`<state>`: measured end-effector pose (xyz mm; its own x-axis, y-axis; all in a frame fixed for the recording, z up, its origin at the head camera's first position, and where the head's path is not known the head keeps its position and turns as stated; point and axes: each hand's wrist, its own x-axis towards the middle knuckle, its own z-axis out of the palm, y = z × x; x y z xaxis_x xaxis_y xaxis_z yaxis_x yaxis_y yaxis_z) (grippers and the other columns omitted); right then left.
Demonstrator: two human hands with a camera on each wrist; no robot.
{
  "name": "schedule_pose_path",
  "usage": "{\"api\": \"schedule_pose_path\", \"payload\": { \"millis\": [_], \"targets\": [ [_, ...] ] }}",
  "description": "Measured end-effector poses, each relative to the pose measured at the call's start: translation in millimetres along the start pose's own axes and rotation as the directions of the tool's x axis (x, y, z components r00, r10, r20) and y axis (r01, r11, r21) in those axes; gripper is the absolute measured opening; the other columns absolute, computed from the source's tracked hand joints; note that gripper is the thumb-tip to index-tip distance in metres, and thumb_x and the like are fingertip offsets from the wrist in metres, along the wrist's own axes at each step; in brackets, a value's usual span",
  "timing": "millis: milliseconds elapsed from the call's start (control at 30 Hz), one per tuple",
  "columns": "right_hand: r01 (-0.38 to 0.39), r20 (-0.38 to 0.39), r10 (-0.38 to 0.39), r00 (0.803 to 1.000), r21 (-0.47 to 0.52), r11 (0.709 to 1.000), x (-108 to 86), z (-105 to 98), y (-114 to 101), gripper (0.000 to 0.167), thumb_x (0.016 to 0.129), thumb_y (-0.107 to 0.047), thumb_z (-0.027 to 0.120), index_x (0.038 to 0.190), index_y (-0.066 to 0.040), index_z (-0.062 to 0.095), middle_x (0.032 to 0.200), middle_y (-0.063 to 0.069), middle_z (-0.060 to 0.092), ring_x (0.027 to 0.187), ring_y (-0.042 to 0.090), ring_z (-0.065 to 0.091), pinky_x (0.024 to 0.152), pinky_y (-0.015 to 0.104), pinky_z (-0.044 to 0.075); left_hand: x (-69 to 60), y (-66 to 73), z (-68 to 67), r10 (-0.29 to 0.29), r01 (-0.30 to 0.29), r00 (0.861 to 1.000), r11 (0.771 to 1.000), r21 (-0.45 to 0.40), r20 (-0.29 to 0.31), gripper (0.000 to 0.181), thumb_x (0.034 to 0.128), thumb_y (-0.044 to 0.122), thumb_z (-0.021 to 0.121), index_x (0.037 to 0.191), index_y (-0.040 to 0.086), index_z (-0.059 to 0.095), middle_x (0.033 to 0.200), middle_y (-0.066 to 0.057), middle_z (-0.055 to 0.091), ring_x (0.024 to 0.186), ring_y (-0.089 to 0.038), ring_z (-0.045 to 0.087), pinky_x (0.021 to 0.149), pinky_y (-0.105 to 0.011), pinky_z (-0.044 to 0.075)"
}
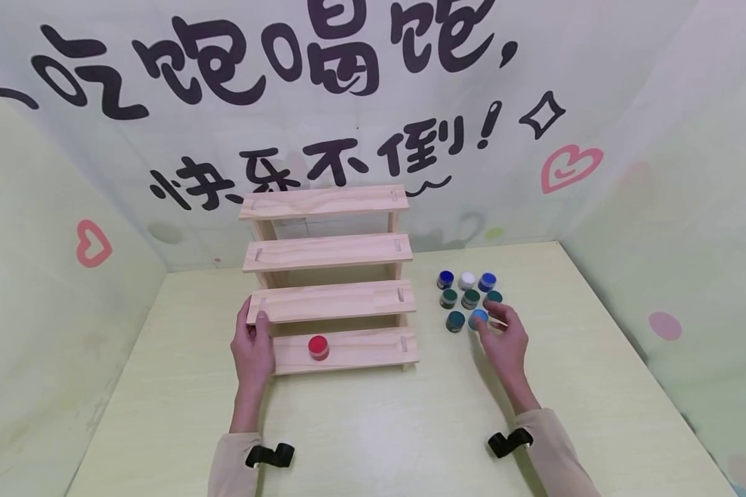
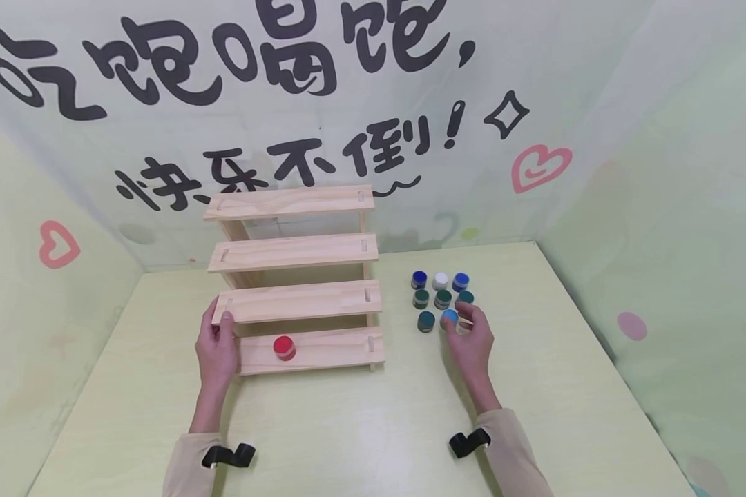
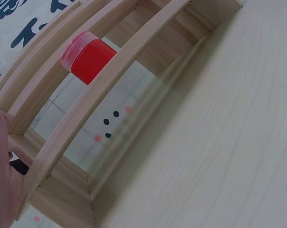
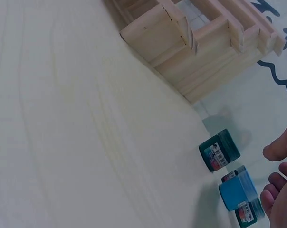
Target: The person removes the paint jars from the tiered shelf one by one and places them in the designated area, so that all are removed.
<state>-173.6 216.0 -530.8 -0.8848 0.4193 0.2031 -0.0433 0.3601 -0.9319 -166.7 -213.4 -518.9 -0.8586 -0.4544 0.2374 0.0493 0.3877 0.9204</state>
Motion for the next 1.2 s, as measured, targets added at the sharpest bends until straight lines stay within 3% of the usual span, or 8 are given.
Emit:
{"api": "schedule_pose_path", "payload": {
  "millis": [133,300,467,633,733,867,1200],
  "targets": [
    [0.024,0.003,-0.024,1.000,0.047,0.999,-6.3,2,-17,0.035,0.091,-0.001,0.071,0.125,0.005,0.064,0.124,0.021,0.067,0.108,0.024,0.061,0.083,0.008,0.047,-0.4,-1.1,-0.3,0.007,-0.007,1.000,1.000,0.000,-0.004,0.048,0.1076,0.037,0.046,0.153,0.021,0.046,0.078,-0.005,0.052,0.066,-0.009,0.044,0.058,-0.022,0.038],
    [0.068,0.027,-0.071,0.997,0.107,0.992,-20.1,3,-52,0.033,0.089,0.007,0.069,0.121,0.014,0.062,0.118,0.027,0.065,0.098,0.008,0.061,0.081,0.010,0.050,-0.5,-2.5,-0.3,0.007,-0.007,1.000,1.000,-0.006,-0.010,0.047,0.1076,0.036,0.046,0.153,0.021,0.047,0.078,-0.003,0.051,0.066,-0.007,0.044,0.059,-0.021,0.037],
    [0.090,0.052,-0.100,0.994,0.160,0.983,-30.2,4,-76,0.031,0.089,0.010,0.069,0.118,0.016,0.061,0.113,0.022,0.065,0.097,0.007,0.061,0.083,0.012,0.051,-0.4,-3.0,-0.2,0.011,-0.012,1.000,1.000,-0.008,-0.013,0.047,0.1076,0.034,0.046,0.152,0.019,0.047,0.079,-0.004,0.052,0.067,-0.006,0.045,0.060,-0.020,0.038],
    [0.137,0.070,-0.157,0.985,0.233,0.963,-34.4,9,-81,0.031,0.087,0.013,0.068,0.116,0.019,0.060,0.114,0.031,0.064,0.097,-0.001,0.060,0.083,0.011,0.050,-0.9,-2.5,-1.1,0.008,-0.008,1.000,1.000,-0.012,-0.011,0.047,0.1077,0.034,0.046,0.152,0.020,0.047,0.080,-0.007,0.054,0.067,-0.006,0.045,0.059,-0.019,0.038],
    [0.153,0.076,-0.178,0.981,0.253,0.955,-33.2,14,-74,0.030,0.087,0.013,0.069,0.116,0.016,0.061,0.114,0.030,0.064,0.098,-0.002,0.060,0.083,0.011,0.050,-0.8,-2.6,-1.1,0.009,-0.009,1.000,1.000,-0.010,-0.014,0.047,0.1076,0.034,0.047,0.152,0.021,0.047,0.078,-0.005,0.053,0.066,-0.006,0.045,0.059,-0.020,0.038],
    [0.161,0.082,-0.188,0.979,0.262,0.951,-31.9,20,-67,0.030,0.088,0.010,0.070,0.117,0.011,0.064,0.113,0.022,0.065,0.100,0.002,0.062,0.083,0.012,0.051,0.2,-3.2,-0.9,0.015,-0.015,1.000,1.000,-0.006,-0.020,0.046,0.1074,0.033,0.047,0.152,0.019,0.048,0.075,-0.001,0.050,0.064,-0.006,0.044,0.057,-0.021,0.037],
    [0.172,0.112,-0.220,0.969,0.335,0.927,-42.8,28,-90,0.030,0.088,0.011,0.069,0.117,0.009,0.064,0.114,0.025,0.064,0.102,0.013,0.064,0.083,0.014,0.052,0.4,-1.5,-0.2,-0.006,0.006,1.000,1.000,-0.007,-0.007,0.047,0.1071,0.035,0.047,0.152,0.022,0.047,0.072,0.000,0.049,0.063,-0.009,0.043,0.055,-0.023,0.038]
  ]
}}
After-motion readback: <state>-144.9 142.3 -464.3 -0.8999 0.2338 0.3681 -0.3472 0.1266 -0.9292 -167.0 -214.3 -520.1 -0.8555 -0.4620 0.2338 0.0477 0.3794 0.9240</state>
